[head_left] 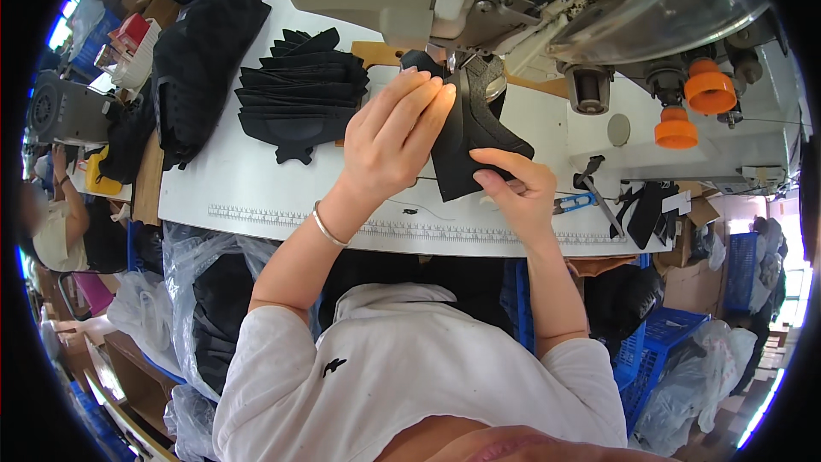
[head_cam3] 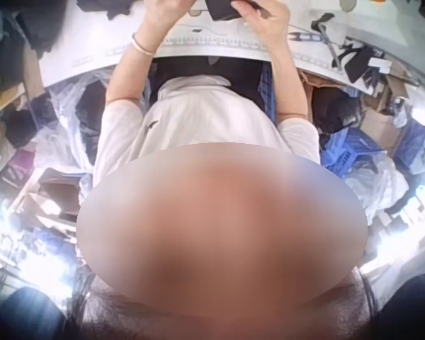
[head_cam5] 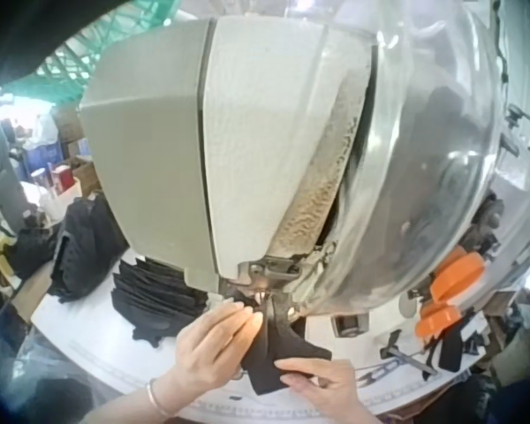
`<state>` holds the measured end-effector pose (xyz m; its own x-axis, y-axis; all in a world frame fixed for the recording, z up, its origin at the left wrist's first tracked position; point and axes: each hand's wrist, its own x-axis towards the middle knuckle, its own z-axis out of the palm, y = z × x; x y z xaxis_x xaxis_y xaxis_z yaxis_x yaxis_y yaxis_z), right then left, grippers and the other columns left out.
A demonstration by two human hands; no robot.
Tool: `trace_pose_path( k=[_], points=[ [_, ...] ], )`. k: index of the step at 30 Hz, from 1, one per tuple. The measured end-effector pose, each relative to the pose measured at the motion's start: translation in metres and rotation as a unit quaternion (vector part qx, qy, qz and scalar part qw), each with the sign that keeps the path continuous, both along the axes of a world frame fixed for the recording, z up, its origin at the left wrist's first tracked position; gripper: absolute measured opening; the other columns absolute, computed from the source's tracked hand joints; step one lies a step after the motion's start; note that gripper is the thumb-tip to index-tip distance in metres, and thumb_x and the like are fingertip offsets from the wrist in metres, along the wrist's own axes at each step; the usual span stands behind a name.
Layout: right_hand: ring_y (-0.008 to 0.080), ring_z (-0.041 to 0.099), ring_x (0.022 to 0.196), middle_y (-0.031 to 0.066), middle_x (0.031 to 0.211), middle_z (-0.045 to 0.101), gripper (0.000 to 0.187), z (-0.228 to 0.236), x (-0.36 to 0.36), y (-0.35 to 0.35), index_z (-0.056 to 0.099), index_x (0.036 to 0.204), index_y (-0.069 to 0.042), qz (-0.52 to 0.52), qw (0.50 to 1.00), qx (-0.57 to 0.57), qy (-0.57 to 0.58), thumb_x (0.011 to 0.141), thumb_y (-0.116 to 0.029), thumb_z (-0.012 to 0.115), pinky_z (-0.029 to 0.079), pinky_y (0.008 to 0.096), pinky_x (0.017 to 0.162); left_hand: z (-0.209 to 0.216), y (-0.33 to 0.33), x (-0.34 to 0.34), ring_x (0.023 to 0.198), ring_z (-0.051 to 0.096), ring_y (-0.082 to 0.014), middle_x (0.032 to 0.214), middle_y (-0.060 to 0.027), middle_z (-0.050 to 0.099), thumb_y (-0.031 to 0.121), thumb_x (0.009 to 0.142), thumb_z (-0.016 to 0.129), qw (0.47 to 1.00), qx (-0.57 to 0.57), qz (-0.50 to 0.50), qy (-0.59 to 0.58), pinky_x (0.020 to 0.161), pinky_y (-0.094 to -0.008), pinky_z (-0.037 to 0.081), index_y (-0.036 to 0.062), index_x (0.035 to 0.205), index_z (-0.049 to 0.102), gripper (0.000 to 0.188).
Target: The person sews black fabric pieces using a sewing machine in a workshop. They repeatedly pick up a fabric piece, align it under the needle, sew along the edges, and place the finished piece aside. The process is repeated for multiple identical parts.
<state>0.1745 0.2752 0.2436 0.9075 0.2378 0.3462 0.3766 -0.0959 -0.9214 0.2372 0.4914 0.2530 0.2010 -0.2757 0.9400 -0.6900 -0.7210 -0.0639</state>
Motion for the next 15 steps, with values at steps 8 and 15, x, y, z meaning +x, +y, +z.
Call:
trace_pose_path(
  k=[8,15],
  points=[
    [0.0059,0.069,0.084,0.0048,0.103,0.081,0.021,-0.002,-0.006,0.014,0.08,0.117,-0.002,-0.04,0.999,0.019,0.014,0.096,-0.001,0.076,0.052,0.0201,0.074,0.002,0.008,0.005,0.103,0.074,-0.0288,0.103,-0.0123,0.075,-0.003,0.077,0.074,0.999,-0.006,-0.047,-0.017,0.088,-0.0377,0.068,-0.0033,0.105,0.076,0.028],
    [0.0059,0.069,0.082,0.0043,0.097,0.08,0.016,-0.005,-0.007,0.018,0.081,0.112,-0.001,-0.051,0.998,0.02,-0.013,0.097,-0.002,0.075,0.051,0.0196,0.071,0.004,0.008,0.005,0.104,0.075,-0.0296,0.103,-0.0137,0.077,-0.006,0.077,0.075,0.999,0.005,-0.041,-0.02,0.09,-0.0386,0.068,-0.0041,0.103,0.076,0.026]
  ],
)
